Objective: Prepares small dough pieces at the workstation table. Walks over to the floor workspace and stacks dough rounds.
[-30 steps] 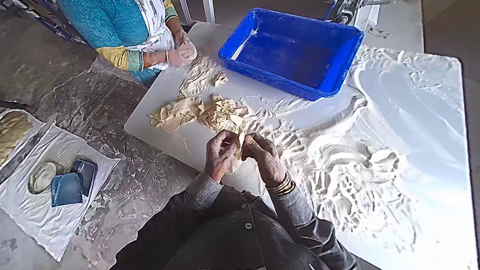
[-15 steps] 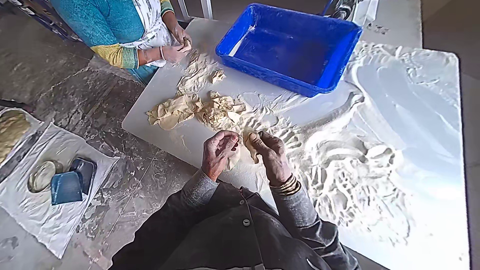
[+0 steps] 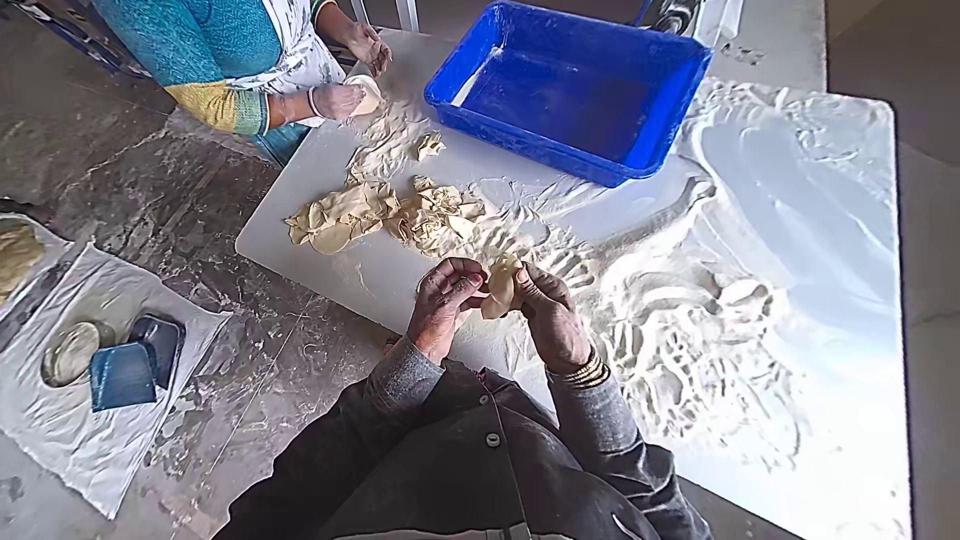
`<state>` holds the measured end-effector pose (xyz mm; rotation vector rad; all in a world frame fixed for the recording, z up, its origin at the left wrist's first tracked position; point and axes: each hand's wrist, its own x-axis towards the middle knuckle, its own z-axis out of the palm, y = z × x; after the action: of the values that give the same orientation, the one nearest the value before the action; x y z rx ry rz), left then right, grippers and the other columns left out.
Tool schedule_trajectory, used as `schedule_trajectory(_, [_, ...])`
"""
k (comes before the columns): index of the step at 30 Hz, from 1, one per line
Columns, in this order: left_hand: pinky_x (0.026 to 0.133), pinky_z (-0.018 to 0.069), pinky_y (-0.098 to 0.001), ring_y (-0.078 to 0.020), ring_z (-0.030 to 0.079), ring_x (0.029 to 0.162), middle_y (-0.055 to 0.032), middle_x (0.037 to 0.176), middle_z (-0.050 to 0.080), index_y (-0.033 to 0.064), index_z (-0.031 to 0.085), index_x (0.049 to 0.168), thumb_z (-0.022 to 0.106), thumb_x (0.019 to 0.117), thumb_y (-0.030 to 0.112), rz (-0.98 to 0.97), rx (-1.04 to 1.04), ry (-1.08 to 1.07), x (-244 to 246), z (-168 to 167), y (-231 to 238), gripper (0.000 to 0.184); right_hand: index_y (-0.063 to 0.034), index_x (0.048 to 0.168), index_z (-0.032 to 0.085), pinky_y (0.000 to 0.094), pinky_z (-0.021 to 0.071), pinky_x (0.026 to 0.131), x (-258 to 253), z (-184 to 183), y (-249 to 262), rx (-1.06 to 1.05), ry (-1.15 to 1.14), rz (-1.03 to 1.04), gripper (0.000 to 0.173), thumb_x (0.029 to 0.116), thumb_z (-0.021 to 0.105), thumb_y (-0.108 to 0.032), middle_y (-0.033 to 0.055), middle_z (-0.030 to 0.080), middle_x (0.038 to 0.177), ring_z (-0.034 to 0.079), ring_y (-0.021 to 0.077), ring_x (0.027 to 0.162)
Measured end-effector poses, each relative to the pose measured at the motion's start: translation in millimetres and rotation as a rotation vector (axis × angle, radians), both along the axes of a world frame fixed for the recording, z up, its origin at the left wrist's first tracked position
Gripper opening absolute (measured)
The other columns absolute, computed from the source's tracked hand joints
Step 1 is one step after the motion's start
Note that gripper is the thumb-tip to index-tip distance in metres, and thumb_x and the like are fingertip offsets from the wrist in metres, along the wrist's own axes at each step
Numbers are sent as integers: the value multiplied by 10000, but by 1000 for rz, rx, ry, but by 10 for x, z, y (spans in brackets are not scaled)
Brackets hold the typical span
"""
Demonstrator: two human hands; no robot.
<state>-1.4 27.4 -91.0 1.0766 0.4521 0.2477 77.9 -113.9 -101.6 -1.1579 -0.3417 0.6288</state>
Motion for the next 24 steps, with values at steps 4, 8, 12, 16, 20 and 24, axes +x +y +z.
schedule_trajectory(4, [773,586,-300,-149,679,859,-98,1030,683,-34,546,1283,593,956,23,-265,61,71,-25,-33,100,335,-71,921,649,209,557,617,22,-65,-34,-72,-76,48,249,1063,452,-125,-34,683,755,645,40,651])
schedule_trajectory(8, [679,560,-266,-91,619,693,-28,894,660,1,615,1211,535,977,0,-12,293,124,50,47,609,247,-23,1003,682,287,562,679,349,-280,-128,-563,-337,-21,233,1030,532,-199,6,673,770,646,85,673])
schedule_trajectory(12, [830,567,-354,-165,652,938,-78,1183,586,60,424,1431,476,1054,66,515,223,133,59,203,1256,381,-10,1233,660,600,489,972,706,-369,-118,-1065,-469,15,310,1020,634,-234,220,701,1140,671,386,1087])
schedule_trajectory(16, [782,556,-345,-169,654,930,-89,1186,615,61,487,1383,457,1066,101,458,183,262,-102,-15,1180,321,-46,1389,594,651,368,1086,699,-608,126,-1264,-628,235,563,905,773,-270,236,544,1420,458,457,1354])
schedule_trajectory(20, [751,556,-325,-184,673,907,-123,1161,663,1,553,1301,464,1062,66,212,108,398,-131,-267,674,264,-51,1212,673,606,468,997,666,-513,208,-1200,-487,259,304,979,656,-247,212,699,1152,652,389,1138])
schedule_trajectory(24, [855,572,-349,-207,671,1063,-136,1262,657,-19,556,1348,515,1031,105,-86,179,275,-130,-369,325,343,-34,942,697,248,530,588,538,-363,124,-491,-125,162,201,993,604,-204,3,675,718,618,75,603])
